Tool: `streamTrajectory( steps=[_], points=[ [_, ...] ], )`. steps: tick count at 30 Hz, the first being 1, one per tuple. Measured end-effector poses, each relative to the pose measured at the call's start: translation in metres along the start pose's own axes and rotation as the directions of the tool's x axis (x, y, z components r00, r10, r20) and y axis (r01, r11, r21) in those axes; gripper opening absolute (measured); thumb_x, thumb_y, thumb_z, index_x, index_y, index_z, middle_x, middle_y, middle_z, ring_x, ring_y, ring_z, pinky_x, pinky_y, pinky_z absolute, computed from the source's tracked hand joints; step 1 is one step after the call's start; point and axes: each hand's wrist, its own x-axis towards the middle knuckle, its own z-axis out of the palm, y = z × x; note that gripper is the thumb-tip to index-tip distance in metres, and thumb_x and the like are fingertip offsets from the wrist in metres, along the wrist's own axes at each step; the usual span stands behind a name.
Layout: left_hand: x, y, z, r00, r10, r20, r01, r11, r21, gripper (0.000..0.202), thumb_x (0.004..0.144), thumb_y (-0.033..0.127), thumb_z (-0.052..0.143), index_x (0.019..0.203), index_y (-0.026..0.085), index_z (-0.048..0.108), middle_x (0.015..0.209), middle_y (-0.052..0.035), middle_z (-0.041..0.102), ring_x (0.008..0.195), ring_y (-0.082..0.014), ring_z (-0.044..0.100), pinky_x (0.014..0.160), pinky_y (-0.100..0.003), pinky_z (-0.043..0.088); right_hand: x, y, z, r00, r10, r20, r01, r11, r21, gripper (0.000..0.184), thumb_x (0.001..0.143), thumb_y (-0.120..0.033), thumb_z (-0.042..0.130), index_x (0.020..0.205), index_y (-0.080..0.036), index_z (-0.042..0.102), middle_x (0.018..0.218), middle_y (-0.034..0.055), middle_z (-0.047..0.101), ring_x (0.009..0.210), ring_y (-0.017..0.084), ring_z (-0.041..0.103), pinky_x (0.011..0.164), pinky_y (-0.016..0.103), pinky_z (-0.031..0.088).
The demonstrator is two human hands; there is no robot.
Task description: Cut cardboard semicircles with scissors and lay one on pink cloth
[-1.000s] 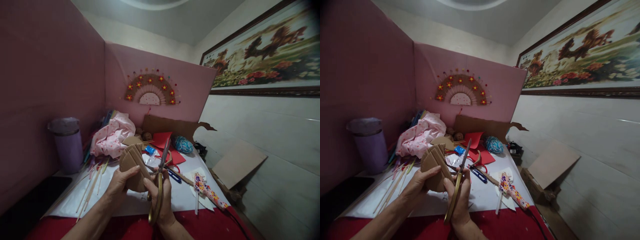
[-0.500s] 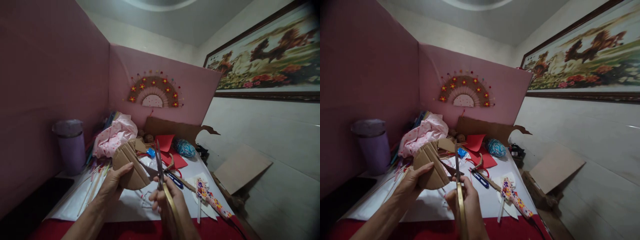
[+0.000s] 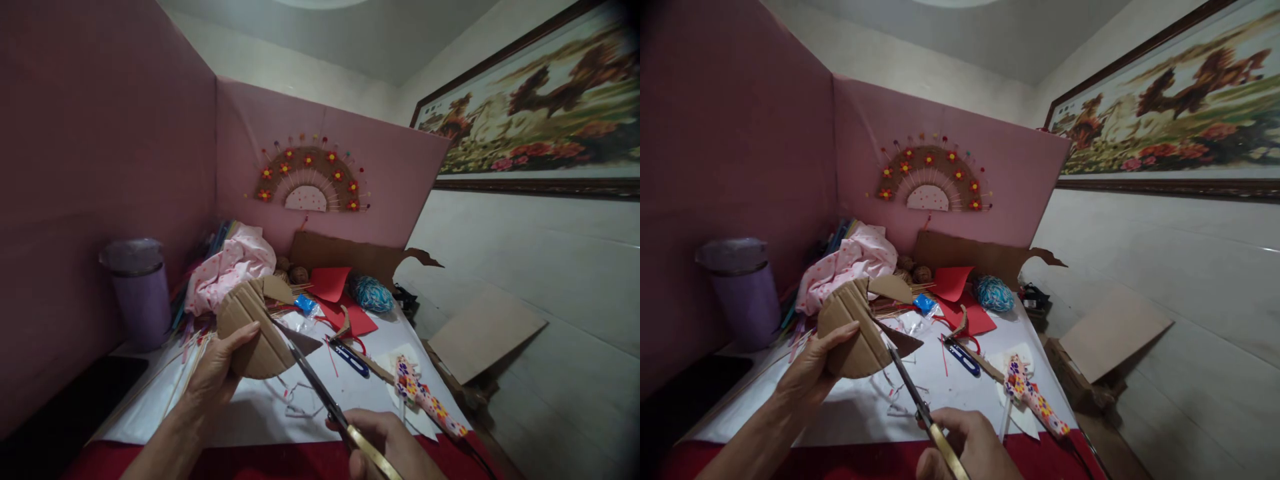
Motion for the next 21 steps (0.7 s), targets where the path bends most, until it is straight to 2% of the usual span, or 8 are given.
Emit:
streamTrajectory(
  steps=[5,9,13,16,21],
  points=[
    [-0.002,0.003,-0.001,0.999,-0.012,0.033,0.011,0.999,0.035,0.033,0.057,0.012,0.080,0.089,0.013,0.070,0.075,-0.0043,0.075,0.061,-0.0197,0.069,0.054,-0.028,0.058,0.001,-0.023,0.001,0.998,0.013,0.064,-0.013,1.000,0.004,0.083,0.056,-0.085,0.056,0.098,-0.013,0.061,0.060,-0.0002,0.052,0.054,0.011,0.047,0.047,0.020,0.035],
    [-0.005,0.000,0.002,0.997,-0.054,0.060,0.052,0.998,0.034,0.034,0.057,0.013,0.080,0.090,0.014,0.070,0.075,-0.0028,0.075,0.061,-0.0183,0.068,0.054,-0.027,0.057,0.006,-0.034,0.006,0.990,0.006,0.142,-0.011,0.999,0.032,0.078,0.056,-0.086,0.055,0.086,-0.015,0.059,0.060,-0.0010,0.051,0.051,0.008,0.044,0.045,0.019,0.029],
    [-0.005,-0.001,0.001,0.992,-0.109,0.057,0.108,0.994,0.021,0.029,0.056,0.014,0.080,0.084,0.013,0.071,0.072,-0.0028,0.075,0.059,-0.0169,0.067,0.051,-0.025,0.056,0.020,-0.028,0.014,0.980,-0.066,0.186,0.051,0.995,0.082,0.077,0.060,-0.084,0.054,0.092,-0.015,0.055,0.058,-0.0017,0.051,0.049,0.008,0.043,0.043,0.018,0.028],
    [-0.004,0.000,-0.001,0.992,-0.121,0.026,0.121,0.993,0.007,0.029,0.055,0.015,0.081,0.082,0.013,0.071,0.070,-0.0021,0.074,0.058,-0.0163,0.066,0.050,-0.025,0.055,0.031,-0.020,0.021,0.977,-0.096,0.189,0.076,0.991,0.111,0.085,0.054,-0.087,0.054,0.098,-0.014,0.050,0.055,-0.0035,0.051,0.045,0.006,0.041,0.041,0.017,0.028],
    [-0.007,-0.001,0.003,0.992,-0.116,0.048,0.114,0.993,0.040,0.033,0.051,0.017,0.083,0.080,0.012,0.070,0.069,-0.0034,0.074,0.056,-0.0161,0.066,0.049,-0.024,0.053,0.044,-0.011,0.032,0.981,-0.093,0.171,0.062,0.982,0.179,0.092,0.047,-0.091,0.051,0.098,-0.015,0.045,0.053,-0.0057,0.049,0.040,0.005,0.038,0.039,0.016,0.030]
  ],
)
